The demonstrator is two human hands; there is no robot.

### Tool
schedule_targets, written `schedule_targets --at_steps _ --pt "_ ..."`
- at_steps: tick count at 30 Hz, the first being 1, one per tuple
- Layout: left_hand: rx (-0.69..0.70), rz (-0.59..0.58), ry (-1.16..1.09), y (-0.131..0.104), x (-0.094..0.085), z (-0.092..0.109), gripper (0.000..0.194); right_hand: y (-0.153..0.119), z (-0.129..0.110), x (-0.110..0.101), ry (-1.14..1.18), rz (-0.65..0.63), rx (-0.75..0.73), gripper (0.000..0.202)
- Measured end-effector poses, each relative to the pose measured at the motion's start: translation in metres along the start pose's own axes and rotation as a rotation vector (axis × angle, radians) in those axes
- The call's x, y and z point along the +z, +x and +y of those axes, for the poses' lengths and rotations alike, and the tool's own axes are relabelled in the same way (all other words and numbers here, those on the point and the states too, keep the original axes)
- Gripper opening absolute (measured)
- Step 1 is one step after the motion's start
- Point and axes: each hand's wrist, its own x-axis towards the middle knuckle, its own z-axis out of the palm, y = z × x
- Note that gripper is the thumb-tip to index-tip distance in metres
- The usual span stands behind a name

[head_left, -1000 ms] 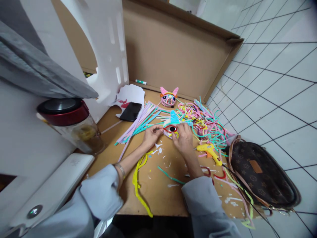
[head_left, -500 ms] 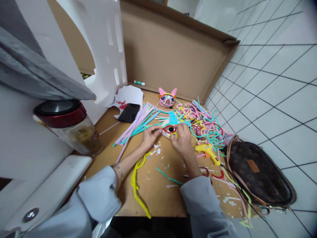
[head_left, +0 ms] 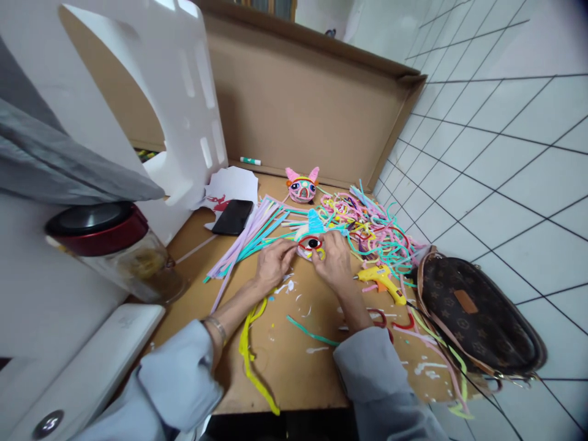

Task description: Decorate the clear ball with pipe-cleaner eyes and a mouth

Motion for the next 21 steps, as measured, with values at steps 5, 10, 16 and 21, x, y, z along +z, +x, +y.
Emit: schedule_targets --at_steps 5,10,16,21 --pt "-0.046 -0.007 -0.072 0.0018 -0.0012 0.0001 0.022 -0.0003 -0.0005 -0.0011 -0.022 -0.009 -0.013 0.017" --pt "-0.074 -0.026 -0.135 0.0027 -0.0031 0.0023 0.020 -0.0005 0.0006 -0.0010 -0.014 -0.005 -0.002 0.014" --pt "-0.267 -0.018 -0.312 0.0018 0.0025 -0.0002 0.024 -0.0004 0.0012 0.0000 -0.022 0.025 -0.008 0.012" --pt "-0.347 -0.039 -0.377 0.0014 0.0045 -0.0009 0.029 -0.0003 0.0006 0.0005 -0.048 0.019 -0.001 0.012"
